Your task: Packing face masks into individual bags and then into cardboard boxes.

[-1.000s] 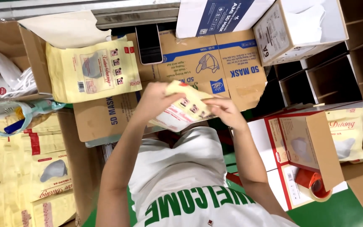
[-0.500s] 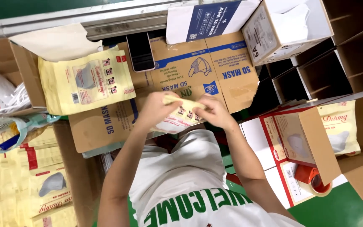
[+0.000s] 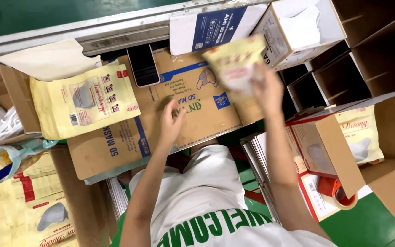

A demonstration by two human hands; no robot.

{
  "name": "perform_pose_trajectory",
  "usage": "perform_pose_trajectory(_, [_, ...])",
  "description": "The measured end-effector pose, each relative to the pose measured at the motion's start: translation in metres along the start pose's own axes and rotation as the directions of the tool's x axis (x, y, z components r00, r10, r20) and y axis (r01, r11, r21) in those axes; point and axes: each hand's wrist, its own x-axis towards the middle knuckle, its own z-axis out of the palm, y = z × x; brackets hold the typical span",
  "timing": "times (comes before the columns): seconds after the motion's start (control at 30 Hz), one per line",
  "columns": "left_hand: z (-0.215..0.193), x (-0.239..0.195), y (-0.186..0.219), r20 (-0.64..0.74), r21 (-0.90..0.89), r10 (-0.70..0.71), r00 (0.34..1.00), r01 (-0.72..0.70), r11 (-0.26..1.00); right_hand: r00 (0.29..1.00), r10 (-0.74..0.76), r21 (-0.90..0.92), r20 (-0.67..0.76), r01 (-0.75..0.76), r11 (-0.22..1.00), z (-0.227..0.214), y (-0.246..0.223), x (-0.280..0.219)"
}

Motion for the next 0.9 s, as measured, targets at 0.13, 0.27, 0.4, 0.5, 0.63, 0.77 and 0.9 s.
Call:
perform_pose_trajectory(0.13, [-0.016,-0.018,-0.022,0.025,0.295,0.088,0.996,-0.091,0.951,0.881,-0.337,-0.942,0.331,0.332,-0.059,0.021,-0.059,0.042])
perform_pose_trajectory(0.27, [-0.014,-0.022,-0.024,0.041,0.385,0.227,0.973,-0.225,0.895,0.825,-0.322,-0.872,0.465,0.364,-0.327,0.019,-0.049,0.073])
perform_pose_trajectory(0.4, [-0.009,-0.016,-0.058,0.021,0.088,-0.048,0.999,0.047,0.995,0.605,-0.418,-0.733,0.678,0.516,-0.442,0.057,-0.027,0.036])
perform_pose_trajectory(0.5, [-0.055,0.017,0.009,0.085,0.247,0.093,0.992,-0.111,0.963,0.633,-0.368,-0.701,0.681,0.709,-0.077,0.071,0.038,-0.011])
perform_pose_trajectory(0.63, [-0.158,0.132,-0.006,-0.091,0.38,0.377,0.922,-0.318,0.869,0.548,-0.236,-0.528,0.802,0.836,0.146,0.104,0.084,-0.063])
perform_pose_trajectory(0.77, [-0.277,0.24,0.026,-0.256,0.771,0.504,0.825,-0.14,0.621,0.647,-0.133,-0.591,0.751,0.748,0.303,0.098,0.123,-0.076])
perform_pose_trajectory(0.9, [-0.312,0.289,0.086,-0.26,0.919,0.432,0.863,0.084,0.386,0.694,-0.166,-0.638,0.701,0.714,0.289,0.104,0.121,-0.078])
